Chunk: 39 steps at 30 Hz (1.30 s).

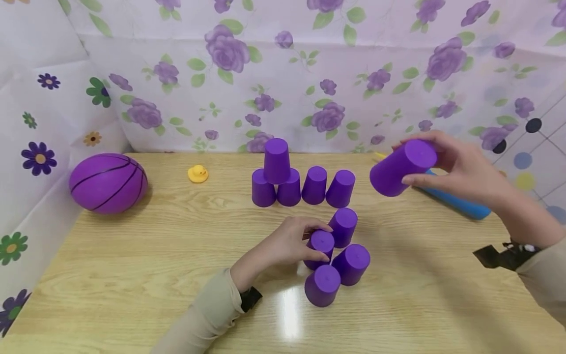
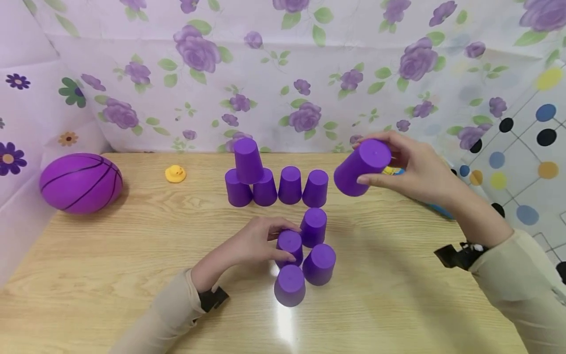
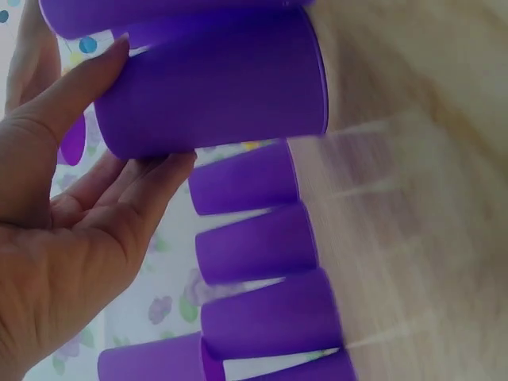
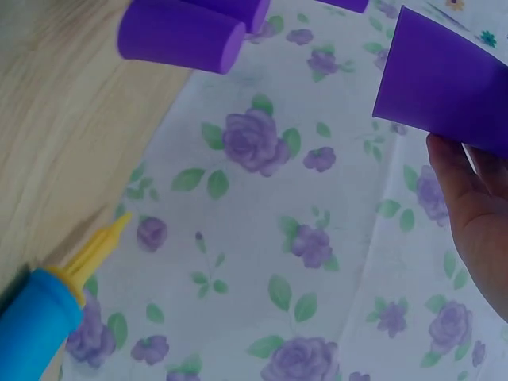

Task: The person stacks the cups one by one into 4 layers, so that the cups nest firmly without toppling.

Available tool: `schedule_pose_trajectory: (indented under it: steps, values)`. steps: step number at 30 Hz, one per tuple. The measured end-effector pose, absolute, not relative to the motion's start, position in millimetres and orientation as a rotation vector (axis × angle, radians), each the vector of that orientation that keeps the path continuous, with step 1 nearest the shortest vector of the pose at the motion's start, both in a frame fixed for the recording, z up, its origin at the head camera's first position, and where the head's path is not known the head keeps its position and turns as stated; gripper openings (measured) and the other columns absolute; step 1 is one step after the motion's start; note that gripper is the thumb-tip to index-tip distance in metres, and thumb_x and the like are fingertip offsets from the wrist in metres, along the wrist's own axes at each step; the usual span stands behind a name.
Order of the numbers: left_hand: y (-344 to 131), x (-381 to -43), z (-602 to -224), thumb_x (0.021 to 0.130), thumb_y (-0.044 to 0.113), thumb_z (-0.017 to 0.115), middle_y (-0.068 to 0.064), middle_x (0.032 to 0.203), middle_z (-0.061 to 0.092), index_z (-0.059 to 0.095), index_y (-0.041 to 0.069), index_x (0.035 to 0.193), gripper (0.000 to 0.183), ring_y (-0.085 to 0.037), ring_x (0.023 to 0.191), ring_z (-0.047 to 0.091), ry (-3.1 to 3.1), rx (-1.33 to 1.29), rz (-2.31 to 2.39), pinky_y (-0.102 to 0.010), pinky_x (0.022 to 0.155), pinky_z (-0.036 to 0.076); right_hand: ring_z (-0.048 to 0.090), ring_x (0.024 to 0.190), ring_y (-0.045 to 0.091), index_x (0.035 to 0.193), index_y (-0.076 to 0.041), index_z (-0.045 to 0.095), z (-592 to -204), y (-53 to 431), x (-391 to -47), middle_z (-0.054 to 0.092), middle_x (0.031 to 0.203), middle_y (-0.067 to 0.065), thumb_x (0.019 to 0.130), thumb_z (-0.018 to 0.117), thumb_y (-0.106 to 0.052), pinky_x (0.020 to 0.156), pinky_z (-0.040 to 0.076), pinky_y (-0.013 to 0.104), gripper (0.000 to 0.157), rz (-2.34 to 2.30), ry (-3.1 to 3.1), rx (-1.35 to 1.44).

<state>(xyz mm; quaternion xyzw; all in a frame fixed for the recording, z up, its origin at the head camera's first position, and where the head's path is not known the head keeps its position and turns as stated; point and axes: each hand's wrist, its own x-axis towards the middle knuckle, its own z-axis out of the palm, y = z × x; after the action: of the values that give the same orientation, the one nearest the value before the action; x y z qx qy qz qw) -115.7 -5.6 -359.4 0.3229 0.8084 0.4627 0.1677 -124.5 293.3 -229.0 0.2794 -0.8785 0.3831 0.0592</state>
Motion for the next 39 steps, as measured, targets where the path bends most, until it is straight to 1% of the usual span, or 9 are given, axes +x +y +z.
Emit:
schedule_pose_trajectory:
  steps: [3,6,10,17,23,28,33,36,39]
  values:
    - [-7.4,-118.1,-358.4,0.067,0.015,0.084,0.001,0.109,0.067,0.065,0.008,0.113,0.050,-0.006,0.099,0.060,2.290,0.910,1.323,-0.017,0.089,0.046,0.062,0.097,0.002,0.128,-0.008,0.051,-226.5,282.7,-131.3,0.059,0.117,-0.005,0.077,0.072,0.005,0.079,0.048,0.010,0.057,1.183,-2.693,0.748]
    - [-8.1,-118.6,-357.0,0.067,0.016,0.084,0.001,0.110,0.067,0.065,0.009,0.113,0.050,-0.005,0.098,0.060,2.294,0.920,1.313,-0.017,0.087,0.047,0.062,0.097,0.004,0.129,-0.011,0.052,-227.2,272.2,-139.8,0.058,0.118,-0.003,0.078,0.073,0.000,0.078,0.049,0.011,0.056,1.202,-2.706,0.726]
    - [-8.7,-118.4,-357.1,0.068,0.015,0.084,0.001,0.110,0.067,0.065,0.009,0.113,0.050,-0.004,0.099,0.060,2.284,0.909,1.313,-0.017,0.087,0.046,0.060,0.101,0.006,0.130,-0.013,0.052,-230.6,259.6,-152.9,0.057,0.121,0.000,0.079,0.073,-0.005,0.082,0.048,0.012,0.056,1.216,-2.703,0.746]
    - [-9.9,-118.5,-356.9,0.068,0.015,0.084,0.001,0.109,0.067,0.065,0.009,0.113,0.049,-0.003,0.098,0.060,2.281,0.893,1.302,-0.017,0.087,0.046,0.061,0.099,0.008,0.131,-0.018,0.052,-237.8,241.7,-174.6,0.056,0.121,0.001,0.081,0.074,-0.014,0.079,0.051,0.016,0.056,1.287,-2.708,0.687]
    - [-10.0,-119.0,-357.5,0.068,0.015,0.084,0.000,0.110,0.067,0.065,0.010,0.113,0.049,-0.005,0.100,0.060,2.277,0.894,1.294,-0.016,0.087,0.046,0.060,0.103,0.012,0.134,-0.022,0.050,-243.3,231.5,-187.9,0.056,0.121,0.002,0.081,0.074,-0.020,0.081,0.051,0.017,0.058,1.373,-2.726,0.652]
    - [-10.6,-119.6,-356.9,0.068,0.016,0.084,0.001,0.113,0.066,0.066,0.011,0.113,0.049,-0.004,0.102,0.060,2.268,0.858,1.294,-0.015,0.088,0.046,0.059,0.107,0.015,0.133,-0.024,0.050,-247.8,222.4,-199.0,0.056,0.122,0.002,0.080,0.075,-0.024,0.083,0.051,0.019,0.059,1.433,-2.734,0.646]
    - [-11.0,-120.0,-356.6,0.068,0.016,0.084,0.002,0.113,0.066,0.066,0.011,0.112,0.048,-0.001,0.101,0.059,2.276,0.874,1.287,-0.014,0.087,0.045,0.059,0.109,0.015,0.133,-0.023,0.050,-255.9,212.2,-212.2,0.057,0.121,0.001,0.080,0.074,-0.027,0.089,0.049,0.021,0.058,1.383,-2.762,0.693]
    - [-11.8,-119.9,-356.9,0.067,0.018,0.085,0.003,0.112,0.066,0.067,0.013,0.111,0.047,-0.001,0.099,0.059,2.294,0.891,1.270,-0.014,0.086,0.046,0.057,0.113,0.015,0.136,-0.022,0.047,-265.4,205.4,-220.7,0.056,0.123,0.002,0.082,0.072,-0.030,0.094,0.047,0.025,0.060,1.377,-2.809,0.727]
    - [-13.0,-120.0,-357.5,0.066,0.020,0.085,0.004,0.111,0.066,0.067,0.015,0.110,0.047,-0.001,0.098,0.059,2.319,0.904,1.248,-0.014,0.085,0.046,0.053,0.118,0.018,0.140,-0.018,0.042,-274.6,198.5,-226.7,0.055,0.127,0.005,0.084,0.070,-0.029,0.099,0.044,0.031,0.064,1.415,-2.838,0.766]
